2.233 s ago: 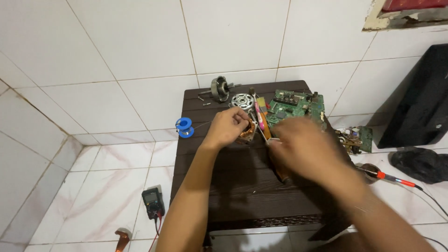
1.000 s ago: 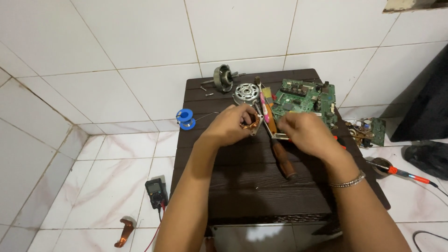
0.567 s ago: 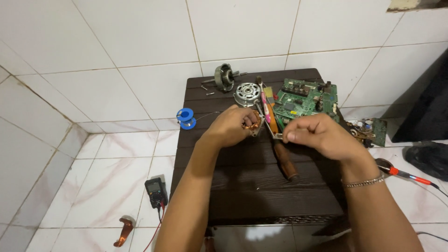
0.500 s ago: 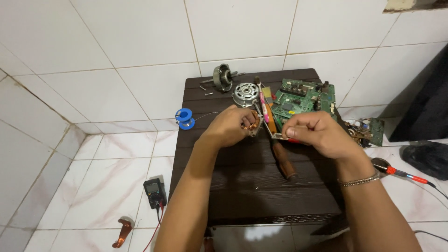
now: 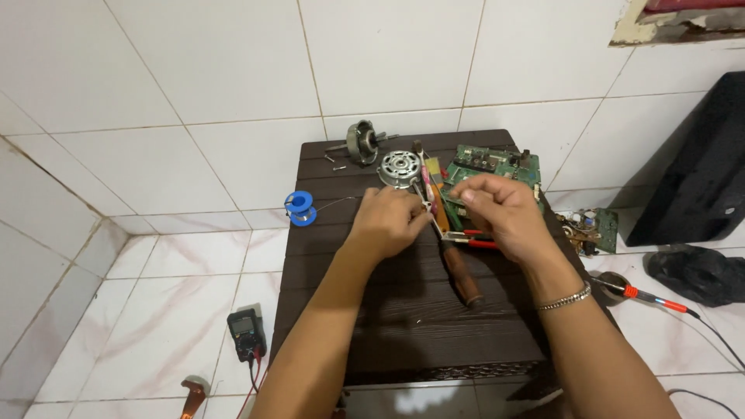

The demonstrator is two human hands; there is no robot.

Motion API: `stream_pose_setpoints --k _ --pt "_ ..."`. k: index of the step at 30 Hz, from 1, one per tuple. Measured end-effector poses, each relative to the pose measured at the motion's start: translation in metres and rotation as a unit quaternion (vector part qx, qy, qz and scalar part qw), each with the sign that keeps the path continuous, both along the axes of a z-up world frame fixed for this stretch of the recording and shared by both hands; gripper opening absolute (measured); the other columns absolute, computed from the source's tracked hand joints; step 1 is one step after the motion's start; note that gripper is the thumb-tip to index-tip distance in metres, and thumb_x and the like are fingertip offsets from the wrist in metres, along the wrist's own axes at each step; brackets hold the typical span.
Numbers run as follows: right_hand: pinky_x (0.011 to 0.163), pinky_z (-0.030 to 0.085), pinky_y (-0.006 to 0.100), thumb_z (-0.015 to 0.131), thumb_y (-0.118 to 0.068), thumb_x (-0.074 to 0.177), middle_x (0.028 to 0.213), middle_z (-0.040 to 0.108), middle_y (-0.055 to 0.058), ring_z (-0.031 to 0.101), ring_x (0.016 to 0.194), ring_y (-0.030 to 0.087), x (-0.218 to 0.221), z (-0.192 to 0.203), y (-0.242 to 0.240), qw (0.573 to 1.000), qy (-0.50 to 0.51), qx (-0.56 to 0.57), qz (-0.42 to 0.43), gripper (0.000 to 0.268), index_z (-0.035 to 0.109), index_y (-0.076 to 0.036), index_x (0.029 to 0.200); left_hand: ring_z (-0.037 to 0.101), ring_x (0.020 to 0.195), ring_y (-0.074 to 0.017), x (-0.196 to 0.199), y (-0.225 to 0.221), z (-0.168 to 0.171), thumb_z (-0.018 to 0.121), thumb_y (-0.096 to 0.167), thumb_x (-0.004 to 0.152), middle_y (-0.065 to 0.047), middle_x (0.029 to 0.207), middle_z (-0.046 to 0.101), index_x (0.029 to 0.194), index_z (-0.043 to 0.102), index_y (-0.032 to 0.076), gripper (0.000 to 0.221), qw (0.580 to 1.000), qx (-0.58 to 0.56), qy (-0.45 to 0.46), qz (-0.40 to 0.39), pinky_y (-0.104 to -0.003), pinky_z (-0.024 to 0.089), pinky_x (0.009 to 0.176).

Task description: Reassembling a motor by threading wires through the housing and carefully positioning the stator.

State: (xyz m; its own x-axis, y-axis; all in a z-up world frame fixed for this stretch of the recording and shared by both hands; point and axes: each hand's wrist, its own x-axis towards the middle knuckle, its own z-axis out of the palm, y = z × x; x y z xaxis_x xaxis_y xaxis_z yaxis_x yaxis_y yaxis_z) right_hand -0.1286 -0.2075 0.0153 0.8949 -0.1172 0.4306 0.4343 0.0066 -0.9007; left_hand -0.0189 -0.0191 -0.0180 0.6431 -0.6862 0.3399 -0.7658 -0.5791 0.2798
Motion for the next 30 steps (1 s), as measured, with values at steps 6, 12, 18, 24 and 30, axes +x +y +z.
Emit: stream_pose_setpoints --k 6,12,18,24,30 --pt "0.046 0.031 0.024 0.066 -0.005 0.097 0.047 0.045 0.001 0.037 0.043 0.008 0.017 0.031 0.012 0.983 -0.015 -0.157 -0.098 0.014 0.073 0.002 0.107 0.067 0.088 -0.0184 0.015 -0.009 -0.015 0.055 0.042 0.100 0.003 0.080 0.067 0.092 0.072 0.023 0.027 0.991 -0.094 -0.084 0.046 -0.039 0.045 0.092" --pt "0.054 0.042 0.031 0.074 -0.010 0.095 0.055 0.055 0.006 0.052 0.051 0.018 0.052 -0.016 0.020 0.934 -0.025 -0.279 -0.222 0.006 0.075 -0.006 0.100 0.069 0.080 -0.0302 0.007 -0.005 -0.003 0.058 0.032 0.103 -0.006 0.073 0.065 0.080 0.067 0.017 0.028 0.940 -0.338 -0.031 0.036 -0.039 0.055 0.077" --pt "0.056 0.048 0.038 0.074 -0.013 0.094 0.063 0.064 0.011 0.063 0.058 0.028 0.041 -0.030 0.032 0.916 -0.001 -0.339 -0.213 0.009 0.075 -0.012 0.102 0.065 0.064 -0.0223 0.005 -0.019 -0.011 0.063 0.026 0.099 0.001 0.060 0.061 0.069 0.062 0.021 0.030 0.907 -0.396 -0.100 0.105 -0.033 0.054 0.069" --pt "0.064 0.053 0.044 0.073 -0.021 0.092 0.070 0.070 0.013 0.070 0.072 0.036 0.037 -0.025 0.036 0.900 0.018 -0.396 -0.182 0.007 0.076 -0.016 0.095 0.070 0.074 -0.0243 -0.004 -0.015 0.000 0.063 0.027 0.098 -0.002 0.069 0.067 0.075 0.069 0.021 0.024 0.898 -0.426 -0.009 0.105 -0.035 0.056 0.071" --pt "0.065 0.053 0.043 0.068 -0.019 0.095 0.067 0.069 0.012 0.067 0.069 0.033 0.044 -0.035 0.029 0.928 0.073 -0.332 -0.156 0.012 0.075 -0.012 0.088 0.073 0.098 -0.0220 0.001 -0.017 0.002 0.060 0.031 0.103 -0.011 0.093 0.077 0.104 0.074 0.011 0.024 0.846 -0.472 0.246 0.037 -0.037 0.057 0.091"
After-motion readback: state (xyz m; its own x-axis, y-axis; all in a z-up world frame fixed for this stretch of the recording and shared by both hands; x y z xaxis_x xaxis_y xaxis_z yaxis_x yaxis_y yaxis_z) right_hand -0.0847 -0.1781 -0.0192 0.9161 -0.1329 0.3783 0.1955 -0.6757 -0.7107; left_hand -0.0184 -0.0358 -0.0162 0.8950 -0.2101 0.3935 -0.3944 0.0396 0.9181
